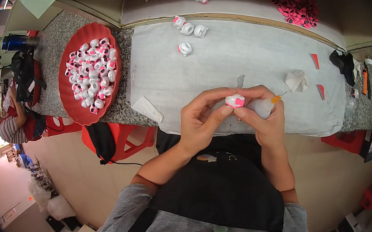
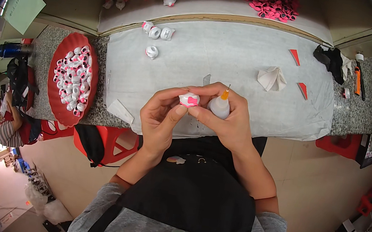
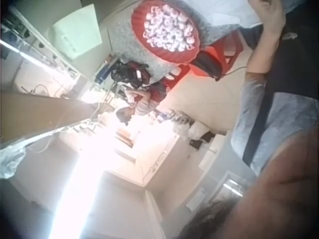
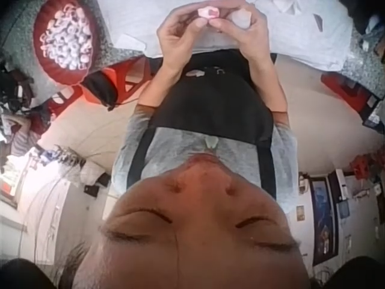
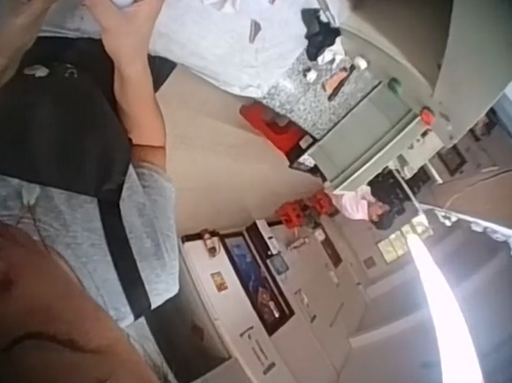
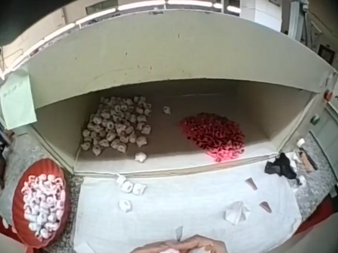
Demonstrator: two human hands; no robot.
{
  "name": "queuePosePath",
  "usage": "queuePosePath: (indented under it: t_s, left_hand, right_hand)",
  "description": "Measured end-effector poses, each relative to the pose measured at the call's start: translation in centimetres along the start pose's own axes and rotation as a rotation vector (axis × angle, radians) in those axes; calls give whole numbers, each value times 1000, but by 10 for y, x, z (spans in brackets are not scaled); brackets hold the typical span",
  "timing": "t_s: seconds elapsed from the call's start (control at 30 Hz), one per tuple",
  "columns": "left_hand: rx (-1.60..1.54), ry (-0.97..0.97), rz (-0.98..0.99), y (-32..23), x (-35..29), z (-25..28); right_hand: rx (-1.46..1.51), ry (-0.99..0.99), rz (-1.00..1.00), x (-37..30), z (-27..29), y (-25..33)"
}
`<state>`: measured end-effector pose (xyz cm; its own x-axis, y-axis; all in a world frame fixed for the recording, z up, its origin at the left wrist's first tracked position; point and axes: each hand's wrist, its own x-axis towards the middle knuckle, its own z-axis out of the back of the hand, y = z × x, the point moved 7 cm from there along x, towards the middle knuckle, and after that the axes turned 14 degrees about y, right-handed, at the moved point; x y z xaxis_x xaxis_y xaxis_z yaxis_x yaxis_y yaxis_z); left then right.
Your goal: Gluing small pink bows onto white toy cat heads.
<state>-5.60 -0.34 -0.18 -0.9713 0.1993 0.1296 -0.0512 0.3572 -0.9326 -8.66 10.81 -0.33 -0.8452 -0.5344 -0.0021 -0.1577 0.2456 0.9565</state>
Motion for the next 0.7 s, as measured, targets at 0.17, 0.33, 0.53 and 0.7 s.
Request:
queuePosePath:
  t_s: [0.17, 0.33, 0.53, 0.7]
  left_hand:
    - [-125, 76, 12, 0, 2, 2]
    - [-119, 141, -26, -2, -3, -4]
    - [518, 8, -222, -52, -15, 28]
    - [1458, -611, -116, -143, -43, 105]
  right_hand:
    - [124, -31, -108, -3, -1, -7]
    - [156, -26, -89, -16, 0, -3]
    - [121, 5, -149, -1, -23, -8]
    - [-14, -61, -127, -2, -4, -4]
